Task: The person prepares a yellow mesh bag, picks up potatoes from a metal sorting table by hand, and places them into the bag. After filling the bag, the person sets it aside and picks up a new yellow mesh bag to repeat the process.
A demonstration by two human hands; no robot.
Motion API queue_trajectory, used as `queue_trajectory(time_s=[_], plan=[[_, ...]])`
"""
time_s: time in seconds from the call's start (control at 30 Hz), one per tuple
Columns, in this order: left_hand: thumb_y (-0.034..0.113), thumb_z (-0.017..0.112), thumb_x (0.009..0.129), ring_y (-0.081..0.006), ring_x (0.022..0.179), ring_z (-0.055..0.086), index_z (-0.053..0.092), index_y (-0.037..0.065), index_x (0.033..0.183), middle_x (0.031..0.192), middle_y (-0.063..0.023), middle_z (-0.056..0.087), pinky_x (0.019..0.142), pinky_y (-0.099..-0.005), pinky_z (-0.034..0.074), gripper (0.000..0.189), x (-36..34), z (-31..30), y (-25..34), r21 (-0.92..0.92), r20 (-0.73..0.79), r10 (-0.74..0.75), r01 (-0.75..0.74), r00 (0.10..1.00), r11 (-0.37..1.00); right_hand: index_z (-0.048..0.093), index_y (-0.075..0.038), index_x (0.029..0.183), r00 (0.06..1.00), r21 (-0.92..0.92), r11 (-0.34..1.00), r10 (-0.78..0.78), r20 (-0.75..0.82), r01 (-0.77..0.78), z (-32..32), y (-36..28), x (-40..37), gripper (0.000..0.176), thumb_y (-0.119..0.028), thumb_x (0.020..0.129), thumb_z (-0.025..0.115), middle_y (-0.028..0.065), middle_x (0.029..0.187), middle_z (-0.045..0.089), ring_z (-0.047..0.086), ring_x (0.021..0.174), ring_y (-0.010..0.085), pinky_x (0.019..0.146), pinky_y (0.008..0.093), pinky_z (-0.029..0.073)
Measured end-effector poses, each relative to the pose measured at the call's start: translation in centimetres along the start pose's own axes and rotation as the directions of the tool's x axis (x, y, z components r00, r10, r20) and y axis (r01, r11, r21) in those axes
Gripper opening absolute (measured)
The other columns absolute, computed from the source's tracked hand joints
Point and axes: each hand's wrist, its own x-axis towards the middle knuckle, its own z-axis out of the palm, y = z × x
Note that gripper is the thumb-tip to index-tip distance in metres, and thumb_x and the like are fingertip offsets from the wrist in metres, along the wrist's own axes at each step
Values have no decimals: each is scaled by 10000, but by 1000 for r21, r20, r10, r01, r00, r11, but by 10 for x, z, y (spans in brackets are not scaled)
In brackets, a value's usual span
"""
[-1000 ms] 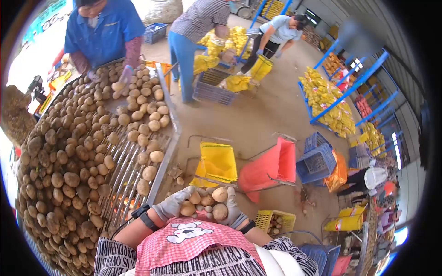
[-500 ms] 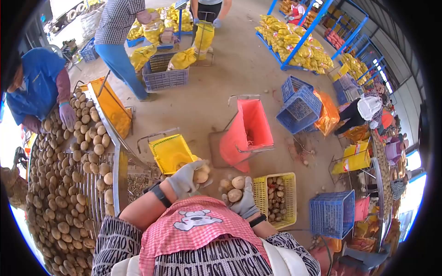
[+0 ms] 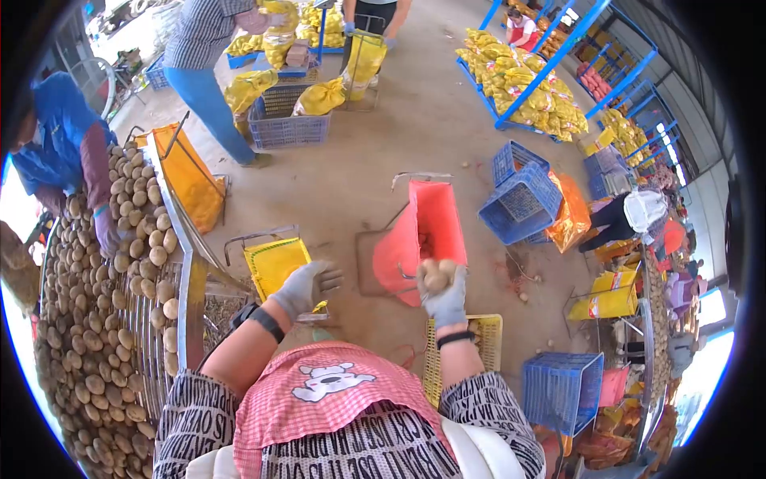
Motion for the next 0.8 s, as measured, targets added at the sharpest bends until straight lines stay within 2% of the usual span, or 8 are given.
queue_trajectory(time_s=[0.03,0.1,0.23,0.4,0.53,0.6,0.67,0.8], plan=[[353,493,1012,-265,1071,643,574,34,1237,1222,-121,644,960,-417,501,399,-8,-37,-11,-21,-13,12,-12,1000,1000,538,-84,1209,994,-63,994,-87,68,92,8,0,19,546,-561,944,556,145,1098,639,643,1004,307,902,470,585],[314,502,1008,-253,1088,634,569,59,1248,1219,-107,645,955,-415,499,357,-17,-113,-38,-313,494,109,59,863,948,509,-15,1267,997,90,994,-63,-37,66,-1,-4,70,672,-598,937,539,216,1210,615,643,1054,367,903,459,589],[318,513,1007,-233,1083,634,554,95,1275,1240,-98,641,949,-430,494,351,-140,-124,-58,-283,-152,158,-196,976,939,544,-30,1240,982,-112,978,184,49,-177,-3,43,113,568,-520,952,559,200,1129,684,698,996,306,822,411,624],[328,498,1022,-226,1057,645,547,87,1285,1242,-97,644,919,-411,510,360,-251,-212,-91,-212,-488,380,-529,786,821,641,-32,1133,822,-285,792,569,27,-540,4,248,58,415,-398,998,500,156,1141,706,722,940,258,738,392,639],[335,478,1034,-213,1041,659,538,65,1291,1219,-100,652,881,-368,532,377,-377,-306,-124,-49,-660,507,-706,554,707,686,-75,1083,520,-445,429,849,-99,-786,-10,459,-61,358,-343,1011,461,94,1076,735,726,920,225,692,364,631],[302,489,1038,-198,1036,666,546,60,1278,1206,-88,654,874,-352,537,345,-401,-338,-129,-29,-716,522,-768,463,640,670,-81,1136,456,-617,308,885,-94,-724,26,517,-96,344,-341,1014,480,68,1108,720,709,917,197,713,354,615],[251,503,1040,-192,1029,667,555,45,1263,1197,-81,653,894,-351,536,308,-437,-363,-137,183,-771,611,-858,178,480,626,-68,1183,462,-863,250,887,22,-439,62,567,-141,342,-339,1020,495,81,1126,695,688,906,189,724,305,595],[174,504,1040,-89,974,578,553,19,1214,1072,-16,624,839,-275,512,238,-557,-387,-164,377,-801,589,-853,-104,361,573,-58,1230,295,-983,166,946,137,-75,111,639,-266,339,-321,1037,483,91,1100,673,668,877,170,698,262,569]])
